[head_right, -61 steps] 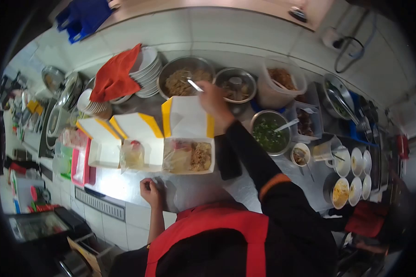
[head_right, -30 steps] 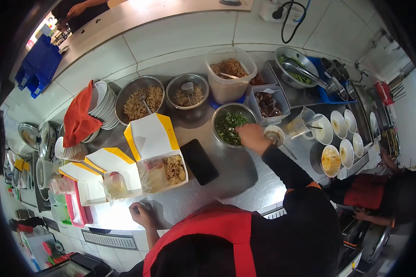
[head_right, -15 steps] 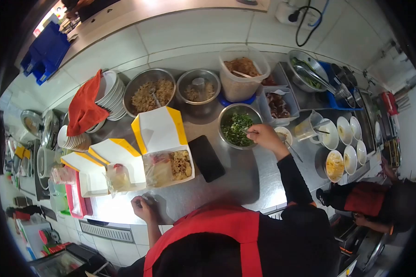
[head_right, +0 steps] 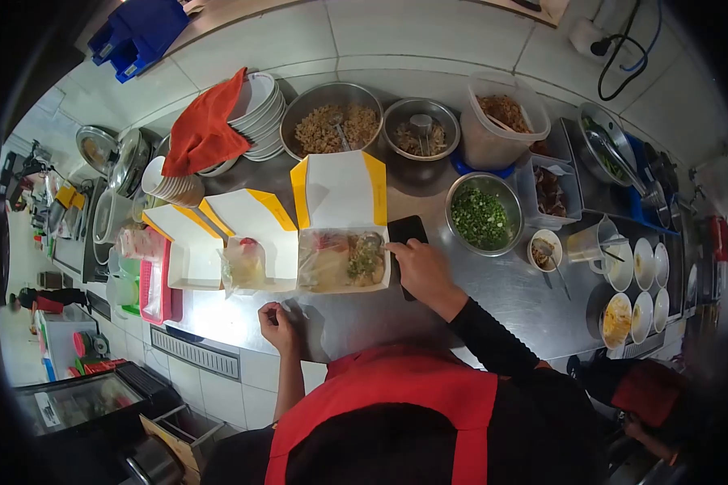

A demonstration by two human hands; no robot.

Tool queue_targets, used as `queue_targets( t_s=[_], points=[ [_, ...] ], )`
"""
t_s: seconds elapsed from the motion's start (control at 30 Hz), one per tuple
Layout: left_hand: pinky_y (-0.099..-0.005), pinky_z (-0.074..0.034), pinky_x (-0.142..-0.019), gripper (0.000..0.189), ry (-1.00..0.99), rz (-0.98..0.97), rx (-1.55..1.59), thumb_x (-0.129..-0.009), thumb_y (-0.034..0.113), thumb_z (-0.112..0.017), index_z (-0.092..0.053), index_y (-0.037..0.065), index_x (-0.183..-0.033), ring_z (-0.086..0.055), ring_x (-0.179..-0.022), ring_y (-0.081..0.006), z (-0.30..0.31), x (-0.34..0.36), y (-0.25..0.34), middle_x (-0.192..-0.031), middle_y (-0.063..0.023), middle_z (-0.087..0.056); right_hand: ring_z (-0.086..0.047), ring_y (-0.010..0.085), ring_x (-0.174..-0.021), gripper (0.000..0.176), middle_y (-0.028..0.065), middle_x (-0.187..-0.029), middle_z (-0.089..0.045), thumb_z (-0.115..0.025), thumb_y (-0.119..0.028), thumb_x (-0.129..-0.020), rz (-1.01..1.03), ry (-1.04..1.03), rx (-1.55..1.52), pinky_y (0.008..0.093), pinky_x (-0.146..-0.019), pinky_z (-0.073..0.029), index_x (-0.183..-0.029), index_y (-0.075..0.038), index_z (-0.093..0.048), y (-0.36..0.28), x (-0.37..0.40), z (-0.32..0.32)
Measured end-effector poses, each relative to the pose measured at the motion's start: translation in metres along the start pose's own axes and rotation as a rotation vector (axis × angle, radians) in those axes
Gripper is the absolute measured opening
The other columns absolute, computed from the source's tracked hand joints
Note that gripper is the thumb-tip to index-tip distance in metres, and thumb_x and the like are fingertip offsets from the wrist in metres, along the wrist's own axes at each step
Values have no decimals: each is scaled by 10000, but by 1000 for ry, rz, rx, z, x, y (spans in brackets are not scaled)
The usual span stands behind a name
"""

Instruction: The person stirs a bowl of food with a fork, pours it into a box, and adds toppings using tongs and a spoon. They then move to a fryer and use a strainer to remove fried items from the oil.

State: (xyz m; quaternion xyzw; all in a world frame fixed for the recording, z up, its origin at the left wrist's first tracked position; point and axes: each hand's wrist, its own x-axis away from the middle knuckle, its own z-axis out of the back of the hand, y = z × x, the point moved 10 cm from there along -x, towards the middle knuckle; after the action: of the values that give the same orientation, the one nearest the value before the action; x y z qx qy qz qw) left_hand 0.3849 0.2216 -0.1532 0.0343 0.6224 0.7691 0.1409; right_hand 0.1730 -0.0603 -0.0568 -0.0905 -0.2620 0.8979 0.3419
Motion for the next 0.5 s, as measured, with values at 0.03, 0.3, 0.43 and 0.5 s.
queue_targets(
  t_s=[0.03,0.3,0.43,0.5],
  points=[
    [-229,-418,-687,94,-2,19,6,-808,-40,-486,-531,-2,-881,-504,-731,-111,1,1,-1,-810,-37,-546,-573,311,-755,232,112,-775,-580,-559,-83,-791,-12,31,-15,407,-658,-457,-1004,-111,-648,2,1,3],
    [-224,-412,-691,89,-10,39,50,-813,-41,-493,-528,-1,-885,-500,-739,-112,-2,1,-4,-819,-40,-543,-604,251,-657,231,131,-785,-624,-557,-95,-805,-22,11,-397,339,-617,-474,-1022,-85,-634,30,-2,-11],
    [-231,-412,-693,100,-15,40,34,-815,-49,-484,-522,-3,-895,-499,-748,-121,-3,1,-4,-828,-50,-538,-595,187,-634,245,144,-720,-625,-587,-130,-803,-198,136,-580,289,-605,-453,-1040,-75,-622,86,7,30],
    [-236,-412,-694,108,-26,26,7,-814,-53,-477,-520,-5,-902,-499,-753,-126,-2,1,-8,-833,-55,-534,-610,228,-657,240,163,-729,-622,-583,-124,-794,-325,294,-450,320,-613,-464,-1026,-72,-620,122,23,67]
  ],
)
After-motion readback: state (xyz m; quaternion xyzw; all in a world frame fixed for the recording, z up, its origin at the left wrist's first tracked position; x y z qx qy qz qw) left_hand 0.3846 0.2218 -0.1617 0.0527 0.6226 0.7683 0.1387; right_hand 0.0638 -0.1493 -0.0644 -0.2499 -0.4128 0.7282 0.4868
